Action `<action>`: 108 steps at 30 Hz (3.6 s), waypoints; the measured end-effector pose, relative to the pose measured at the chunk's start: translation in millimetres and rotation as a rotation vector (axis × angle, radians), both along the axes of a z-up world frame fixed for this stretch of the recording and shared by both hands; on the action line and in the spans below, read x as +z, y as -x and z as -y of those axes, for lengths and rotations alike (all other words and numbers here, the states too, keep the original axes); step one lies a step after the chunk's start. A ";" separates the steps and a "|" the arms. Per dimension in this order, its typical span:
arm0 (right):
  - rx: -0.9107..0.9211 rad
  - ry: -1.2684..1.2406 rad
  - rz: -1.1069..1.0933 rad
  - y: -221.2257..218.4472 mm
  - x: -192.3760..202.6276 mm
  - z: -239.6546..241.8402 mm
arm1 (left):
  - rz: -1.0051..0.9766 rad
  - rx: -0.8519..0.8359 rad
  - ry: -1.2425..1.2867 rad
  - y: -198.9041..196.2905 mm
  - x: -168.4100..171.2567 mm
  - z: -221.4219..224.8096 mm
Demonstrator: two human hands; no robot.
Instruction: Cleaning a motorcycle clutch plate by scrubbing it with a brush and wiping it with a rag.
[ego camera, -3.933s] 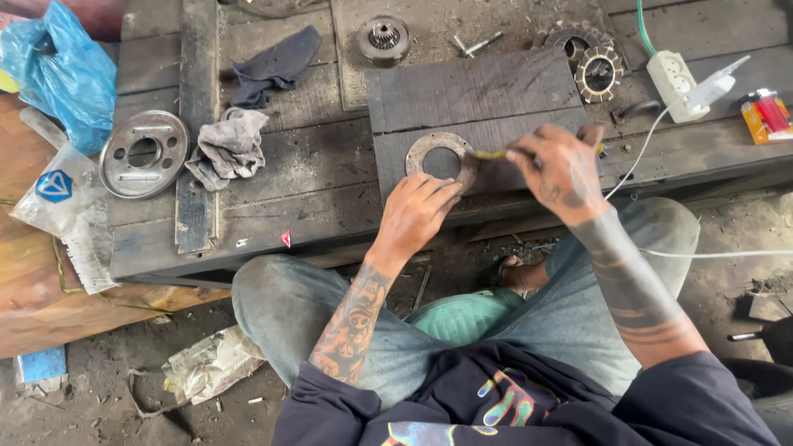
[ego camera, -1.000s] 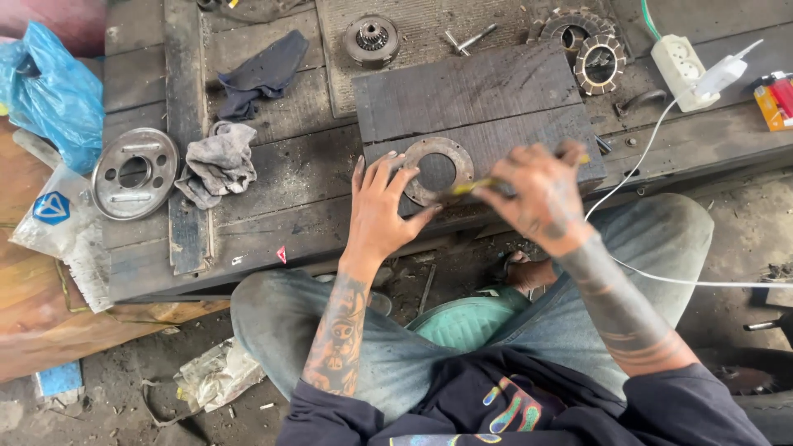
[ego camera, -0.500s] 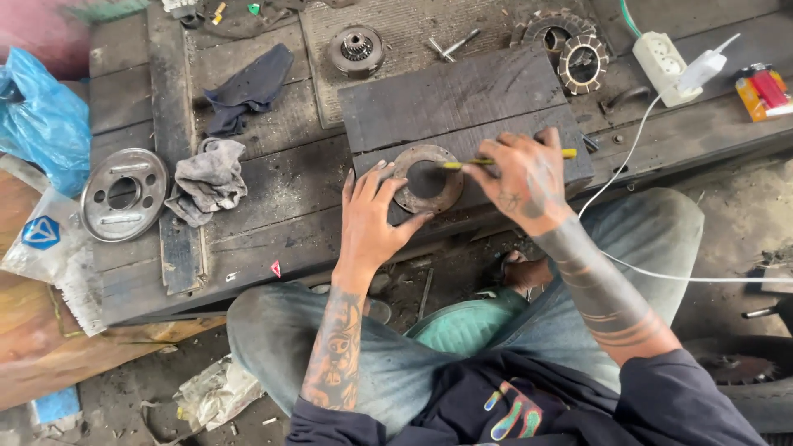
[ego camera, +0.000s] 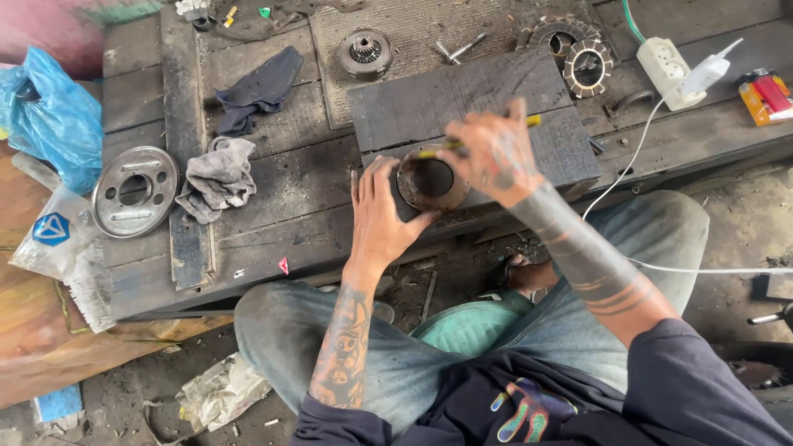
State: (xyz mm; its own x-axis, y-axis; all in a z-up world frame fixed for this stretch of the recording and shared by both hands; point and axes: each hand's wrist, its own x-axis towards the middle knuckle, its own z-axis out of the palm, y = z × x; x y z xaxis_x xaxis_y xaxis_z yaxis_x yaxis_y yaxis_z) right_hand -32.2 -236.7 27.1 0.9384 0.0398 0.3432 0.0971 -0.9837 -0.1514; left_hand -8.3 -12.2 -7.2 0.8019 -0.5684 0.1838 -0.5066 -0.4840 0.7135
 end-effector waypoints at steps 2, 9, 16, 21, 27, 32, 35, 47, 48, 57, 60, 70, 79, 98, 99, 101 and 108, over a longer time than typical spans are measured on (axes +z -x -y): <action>-0.029 0.091 0.148 -6.4 -3.9 10.1 | 0.023 0.053 0.019 -1.3 -9.4 0.7; 0.099 0.050 0.070 -8.8 -3.4 -3.9 | -0.064 0.077 0.013 4.8 3.9 2.3; 0.138 0.019 -0.002 -4.6 -2.4 -5.7 | 0.008 0.097 0.023 5.4 -7.5 3.8; 0.164 -0.011 -0.134 14.1 -5.1 -12.6 | 0.142 0.049 0.050 3.2 -12.7 2.5; 0.120 0.081 -0.044 37.5 8.0 -9.3 | 0.179 0.002 -0.100 5.2 3.1 -0.2; 0.010 0.120 -0.030 65.3 7.8 9.5 | 0.246 -0.032 -0.193 1.5 -5.4 -1.2; 0.034 0.067 -0.143 75.0 17.9 5.5 | 0.253 -0.028 -0.163 4.2 -1.5 -0.3; -0.067 0.133 0.072 30.9 -8.8 46.6 | 0.156 -0.049 -0.155 4.1 4.8 0.2; -0.070 0.132 0.079 27.5 -8.5 41.6 | 0.163 -0.051 -0.156 3.6 4.6 0.0; 0.086 0.163 0.150 -12.0 -21.3 12.8 | 0.055 -0.040 -0.103 4.3 9.6 -1.1; -0.012 0.116 0.070 -11.8 -12.1 14.9 | 0.048 -0.018 -0.067 4.1 2.0 -1.2; 0.149 0.104 -0.067 -6.4 12.8 -19.3 | -0.013 0.062 -0.025 4.6 2.5 1.0; 0.165 0.025 -0.065 5.3 -6.0 -9.3 | -0.005 0.033 -0.024 8.7 5.3 -0.2; 0.044 0.023 -0.100 74.1 11.1 3.6 | 0.089 -0.012 -0.255 7.8 11.8 1.4; 0.044 0.020 -0.105 69.2 3.5 18.0 | 0.084 -0.013 -0.258 7.3 11.4 1.1; -0.043 0.090 0.007 61.9 -12.4 46.9 | 0.084 -0.027 -0.243 5.9 10.4 1.6; -0.020 0.069 -0.027 53.7 -6.7 46.3 | 0.057 -0.032 -0.252 8.4 17.9 1.4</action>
State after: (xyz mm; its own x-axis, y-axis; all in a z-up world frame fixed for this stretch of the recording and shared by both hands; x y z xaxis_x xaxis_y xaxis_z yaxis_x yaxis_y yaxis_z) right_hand -85.9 -283.0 20.4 0.9480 0.0432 0.3153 0.0737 -0.9936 -0.0852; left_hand -16.7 -13.6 10.6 0.7752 -0.6269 0.0778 -0.5604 -0.6257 0.5426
